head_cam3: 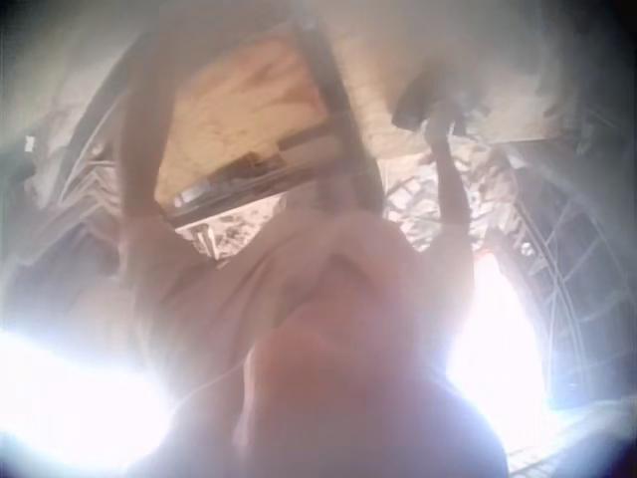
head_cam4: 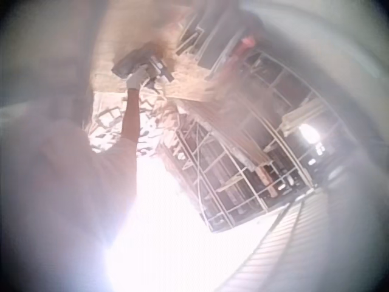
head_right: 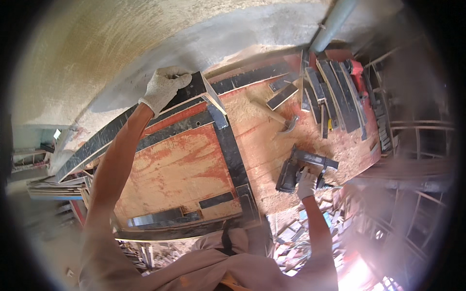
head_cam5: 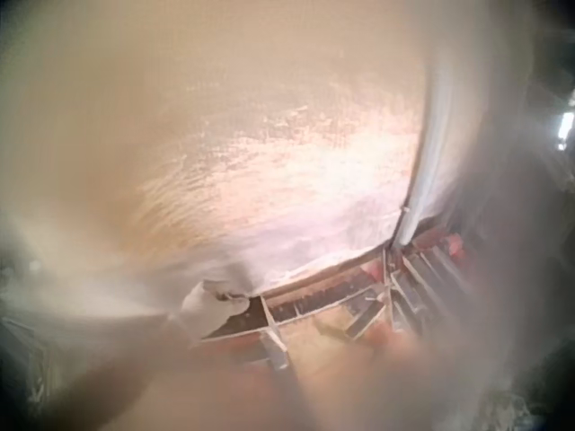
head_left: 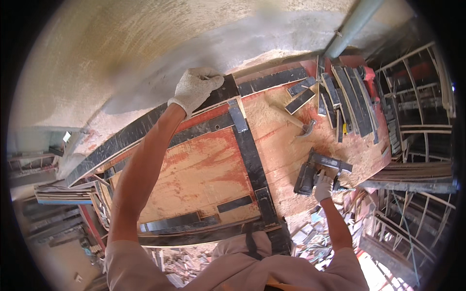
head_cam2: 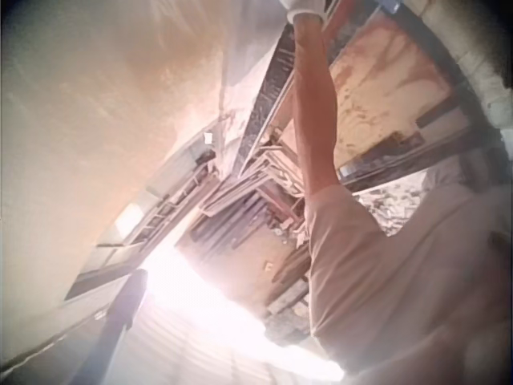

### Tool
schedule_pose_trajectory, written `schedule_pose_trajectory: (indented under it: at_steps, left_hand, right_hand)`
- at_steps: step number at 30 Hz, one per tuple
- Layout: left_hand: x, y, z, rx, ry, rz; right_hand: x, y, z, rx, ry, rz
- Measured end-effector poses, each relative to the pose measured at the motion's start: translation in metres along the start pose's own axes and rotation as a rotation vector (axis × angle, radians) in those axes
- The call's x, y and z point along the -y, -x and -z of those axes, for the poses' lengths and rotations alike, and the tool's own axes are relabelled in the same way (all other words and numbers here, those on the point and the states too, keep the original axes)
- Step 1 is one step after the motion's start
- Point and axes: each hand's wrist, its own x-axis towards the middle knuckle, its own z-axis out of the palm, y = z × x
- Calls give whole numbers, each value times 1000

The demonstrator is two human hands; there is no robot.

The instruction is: The person assembles a wooden frame by placing and nailing wooden strips onto a large board using a nail gun. The person repeatedly positions strips and secures them with the nail gun, working around the perimeter of the board.

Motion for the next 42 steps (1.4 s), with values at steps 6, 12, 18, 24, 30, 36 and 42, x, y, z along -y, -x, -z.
schedule_pose_trajectory:
  at_steps: [6,12,18,24,30,36,42]
  left_hand:
    - [17,-4,3,-6,35,44]
    - [13,-7,1,49,23,28]
    - [14,-9,0,53,-27,-69]
    - [29,-16,-6,12,-29,-88]
    - [30,-18,-4,-6,-90,-133]
    - [28,-17,-4,-12,-86,-119]
    - [31,-20,-7,-20,-64,-119]
  right_hand:
    - [18,-16,70,83,-464,-15]
    - [43,-21,285,472,-1216,2]
    - [68,17,480,389,-1423,270]
    - [85,-9,569,497,-1329,264]
    - [109,-33,593,414,-1042,235]
    - [121,-40,603,383,-897,230]
    - [119,-44,613,430,-837,286]
